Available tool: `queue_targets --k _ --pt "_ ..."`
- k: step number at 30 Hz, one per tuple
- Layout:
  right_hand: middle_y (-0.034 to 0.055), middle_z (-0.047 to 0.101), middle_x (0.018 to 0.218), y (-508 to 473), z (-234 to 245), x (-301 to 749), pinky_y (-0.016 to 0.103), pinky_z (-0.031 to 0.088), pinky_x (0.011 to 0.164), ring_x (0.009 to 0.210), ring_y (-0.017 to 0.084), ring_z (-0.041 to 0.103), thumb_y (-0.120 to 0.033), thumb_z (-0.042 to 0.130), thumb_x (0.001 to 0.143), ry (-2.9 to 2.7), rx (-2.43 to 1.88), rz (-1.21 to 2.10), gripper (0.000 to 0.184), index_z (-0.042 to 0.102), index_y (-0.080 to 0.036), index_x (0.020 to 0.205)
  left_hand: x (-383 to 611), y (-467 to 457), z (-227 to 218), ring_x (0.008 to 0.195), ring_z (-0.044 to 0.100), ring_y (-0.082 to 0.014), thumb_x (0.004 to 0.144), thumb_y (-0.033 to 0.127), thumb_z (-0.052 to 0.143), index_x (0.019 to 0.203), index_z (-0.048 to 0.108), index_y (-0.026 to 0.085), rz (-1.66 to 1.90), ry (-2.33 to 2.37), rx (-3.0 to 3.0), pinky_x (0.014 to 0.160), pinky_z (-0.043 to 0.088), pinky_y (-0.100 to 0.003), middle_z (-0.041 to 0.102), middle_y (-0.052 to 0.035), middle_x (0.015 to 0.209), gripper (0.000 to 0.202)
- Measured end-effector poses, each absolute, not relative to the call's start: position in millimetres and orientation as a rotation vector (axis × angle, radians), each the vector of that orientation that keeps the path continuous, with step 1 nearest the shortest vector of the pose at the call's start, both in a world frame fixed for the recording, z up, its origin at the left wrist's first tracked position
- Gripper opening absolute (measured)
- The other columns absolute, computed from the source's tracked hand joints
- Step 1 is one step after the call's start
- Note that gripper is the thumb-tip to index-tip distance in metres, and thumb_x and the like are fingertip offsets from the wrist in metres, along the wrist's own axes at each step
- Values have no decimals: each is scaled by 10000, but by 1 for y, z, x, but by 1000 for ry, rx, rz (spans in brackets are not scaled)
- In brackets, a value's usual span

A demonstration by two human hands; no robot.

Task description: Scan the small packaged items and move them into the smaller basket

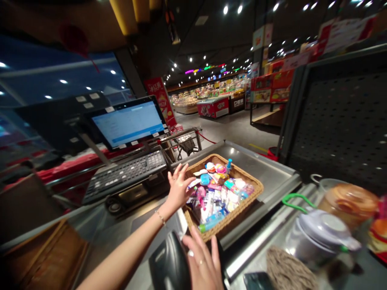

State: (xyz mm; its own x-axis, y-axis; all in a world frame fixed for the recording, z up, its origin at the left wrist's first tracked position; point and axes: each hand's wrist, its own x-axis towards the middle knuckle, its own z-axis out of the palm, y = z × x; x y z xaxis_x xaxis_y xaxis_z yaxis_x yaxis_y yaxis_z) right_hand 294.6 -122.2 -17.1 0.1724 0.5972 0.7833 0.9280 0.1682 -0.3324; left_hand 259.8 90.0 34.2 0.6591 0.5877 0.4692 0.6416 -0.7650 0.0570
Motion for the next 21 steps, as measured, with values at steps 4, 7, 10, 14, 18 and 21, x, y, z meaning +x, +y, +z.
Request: queue_targets --k 4,7,10,14,18,21 --pt "7 731 1131 -121 -23 299 359 113 1227 1281 113 534 -84 324 944 -1504 -1497 -428 304 536 -199 1129 277 102 27 1475 140 -378 780 205 670 1008 698 261 -586 -950 -2787 1072 104 -772 312 -144 1562 237" --pt "-16 731 1135 -121 -27 301 352 95 1230 1274 101 537 -104 287 962 -1488 -1525 -418 323 543 -217 1123 288 109 26 1475 149 -367 787 171 636 983 695 242 -506 -895 -2769 1083 94 -767 324 -140 1557 217" --pt "-7 729 1139 -122 -27 304 416 99 1229 1268 136 550 -123 305 963 -1496 -1548 -415 310 564 -226 1100 301 114 25 1472 159 -373 772 152 626 985 686 211 -402 -814 -2743 1075 103 -775 315 -163 1557 229" --pt "-22 727 1144 -122 -24 308 336 103 1232 1308 84 500 -90 272 958 -1475 -1552 -386 347 537 -213 1146 321 118 19 1475 162 -360 771 98 568 908 687 158 -299 -691 -2754 1088 90 -766 326 -194 1546 191" --pt "0 712 1178 -123 -23 312 372 94 1237 1395 83 383 -73 285 949 -1479 -1515 -386 337 503 -202 1171 338 121 8 1466 206 -354 807 63 484 900 698 130 -225 -631 -2759 1098 53 -765 451 -215 1461 243" --pt "10 707 1189 -122 -27 314 396 80 1237 1400 105 384 -69 330 930 -1491 -1523 -393 333 517 -196 1176 347 124 2 1467 199 -356 836 62 444 937 703 120 -187 -609 -2753 1103 51 -766 503 -218 1413 284"
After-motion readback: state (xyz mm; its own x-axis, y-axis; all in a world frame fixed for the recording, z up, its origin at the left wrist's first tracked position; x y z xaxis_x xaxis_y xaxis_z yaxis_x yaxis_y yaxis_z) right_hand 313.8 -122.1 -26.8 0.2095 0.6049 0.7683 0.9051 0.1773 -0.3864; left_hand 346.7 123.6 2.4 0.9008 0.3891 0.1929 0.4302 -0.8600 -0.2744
